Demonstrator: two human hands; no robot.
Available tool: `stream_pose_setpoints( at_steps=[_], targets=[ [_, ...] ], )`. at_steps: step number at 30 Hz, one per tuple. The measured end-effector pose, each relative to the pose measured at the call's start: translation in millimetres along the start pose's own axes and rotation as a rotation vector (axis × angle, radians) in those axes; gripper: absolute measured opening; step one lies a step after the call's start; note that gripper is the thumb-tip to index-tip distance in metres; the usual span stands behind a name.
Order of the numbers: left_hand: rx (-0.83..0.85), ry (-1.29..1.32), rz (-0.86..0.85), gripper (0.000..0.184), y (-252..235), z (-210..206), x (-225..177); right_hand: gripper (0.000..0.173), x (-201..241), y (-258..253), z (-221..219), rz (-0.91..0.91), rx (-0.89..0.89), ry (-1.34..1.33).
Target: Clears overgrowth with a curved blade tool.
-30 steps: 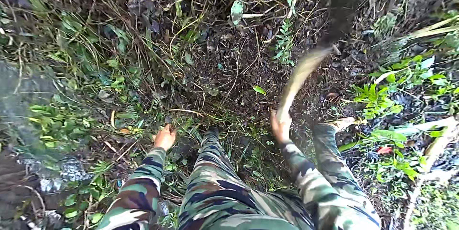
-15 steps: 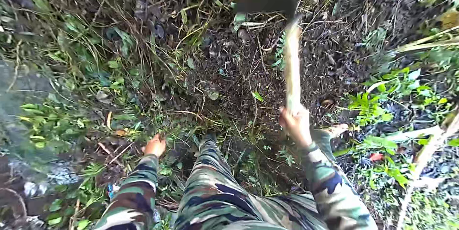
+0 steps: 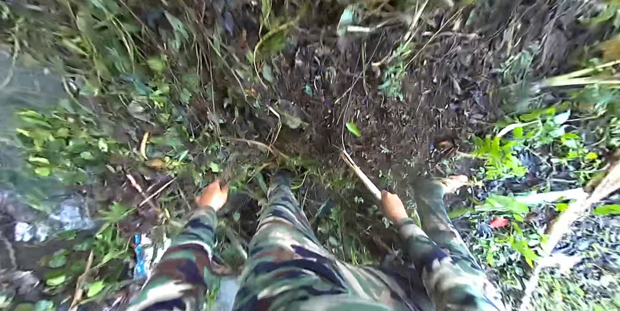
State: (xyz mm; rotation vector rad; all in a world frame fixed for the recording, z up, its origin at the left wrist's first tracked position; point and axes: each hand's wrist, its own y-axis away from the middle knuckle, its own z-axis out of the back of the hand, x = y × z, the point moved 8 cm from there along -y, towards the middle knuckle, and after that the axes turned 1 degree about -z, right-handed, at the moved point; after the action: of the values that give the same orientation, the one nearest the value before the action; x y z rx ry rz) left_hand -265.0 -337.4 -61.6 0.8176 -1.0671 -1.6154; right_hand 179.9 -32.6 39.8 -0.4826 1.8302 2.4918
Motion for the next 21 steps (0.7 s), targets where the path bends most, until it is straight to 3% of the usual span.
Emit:
stream_pose_setpoints(
  at_steps=[3,7,9,10,11,13,15,17,19,21],
  targets=[
    [-0.044,0.037,0.045,0.052,-5,6,7,0.034,44,47,92,0.307,-0.339,-0.236],
    [-0.068,0.053,0.051,0.053,-16,3,-2,0.023,123,108,190,0.784,-0.707,-0.796],
    [-0.062,0.085,0.034,0.053,-12,5,-21,0.023,146,100,187,0.912,-0.798,-0.938],
    [-0.059,0.112,0.019,0.052,-9,7,-30,0.025,137,76,163,0.837,-0.830,-0.838],
    [-0.058,0.138,-0.003,0.051,-6,9,-37,0.030,109,42,122,0.690,-0.784,-0.670],
    [-0.046,0.139,-0.049,0.050,-4,9,-44,0.042,14,-23,11,0.254,-0.332,-0.240],
    [-0.025,0.124,-0.071,0.051,-1,4,-50,0.046,-76,-40,-69,-0.070,0.038,0.041],
    [-0.053,0.100,-0.076,0.050,-11,15,-46,0.048,-102,-50,-98,-0.137,0.094,0.150],
    [-0.027,0.055,-0.052,0.051,-20,5,-27,0.045,-112,-26,-110,-0.146,0.213,0.258],
    [-0.022,0.016,-0.036,0.052,-34,2,-28,0.041,-98,-9,-86,-0.140,0.279,0.309]
  ],
)
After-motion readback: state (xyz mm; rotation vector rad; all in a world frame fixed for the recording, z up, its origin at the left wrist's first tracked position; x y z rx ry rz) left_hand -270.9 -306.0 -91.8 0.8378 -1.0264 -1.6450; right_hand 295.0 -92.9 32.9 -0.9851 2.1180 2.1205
